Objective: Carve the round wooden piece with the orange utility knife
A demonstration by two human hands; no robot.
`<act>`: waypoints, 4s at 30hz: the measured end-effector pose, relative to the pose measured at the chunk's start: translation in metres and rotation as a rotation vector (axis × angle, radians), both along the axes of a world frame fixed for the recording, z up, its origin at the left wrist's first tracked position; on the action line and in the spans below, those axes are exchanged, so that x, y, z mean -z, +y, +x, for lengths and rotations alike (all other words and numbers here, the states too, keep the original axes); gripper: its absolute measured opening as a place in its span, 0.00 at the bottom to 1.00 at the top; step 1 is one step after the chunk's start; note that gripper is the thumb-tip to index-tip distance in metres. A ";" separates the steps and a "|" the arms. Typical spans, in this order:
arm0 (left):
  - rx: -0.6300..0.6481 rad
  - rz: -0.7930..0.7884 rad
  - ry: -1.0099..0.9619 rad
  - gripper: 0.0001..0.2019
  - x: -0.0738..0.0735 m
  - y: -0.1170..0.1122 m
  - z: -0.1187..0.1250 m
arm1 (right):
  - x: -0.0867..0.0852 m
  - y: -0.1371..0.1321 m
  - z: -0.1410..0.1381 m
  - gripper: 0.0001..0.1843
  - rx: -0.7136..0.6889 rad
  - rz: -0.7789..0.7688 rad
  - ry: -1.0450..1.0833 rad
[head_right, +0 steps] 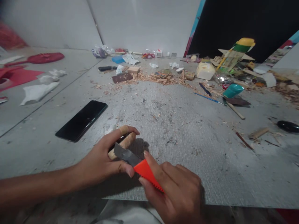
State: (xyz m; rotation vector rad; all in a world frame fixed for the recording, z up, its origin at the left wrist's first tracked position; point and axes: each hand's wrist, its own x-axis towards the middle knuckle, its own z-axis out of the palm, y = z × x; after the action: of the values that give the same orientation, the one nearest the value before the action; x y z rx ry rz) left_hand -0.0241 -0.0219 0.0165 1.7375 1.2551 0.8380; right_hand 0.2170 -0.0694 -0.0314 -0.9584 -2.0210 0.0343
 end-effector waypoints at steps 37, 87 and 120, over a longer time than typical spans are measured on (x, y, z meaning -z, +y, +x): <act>0.258 -0.126 -0.363 0.29 0.004 -0.004 -0.011 | -0.005 0.003 0.002 0.30 0.016 -0.020 0.088; 0.340 -0.352 -0.337 0.45 0.004 0.005 -0.006 | -0.011 0.000 0.006 0.17 -0.057 -0.215 0.054; 0.343 -0.484 -0.625 0.41 0.014 0.009 -0.009 | -0.030 0.002 0.062 0.10 0.292 -0.118 0.013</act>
State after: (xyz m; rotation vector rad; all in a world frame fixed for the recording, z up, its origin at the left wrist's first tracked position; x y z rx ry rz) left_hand -0.0329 -0.0129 0.0027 1.1249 0.6417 0.7161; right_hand 0.2786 -0.0676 -0.0011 -1.3164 -1.8655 0.0000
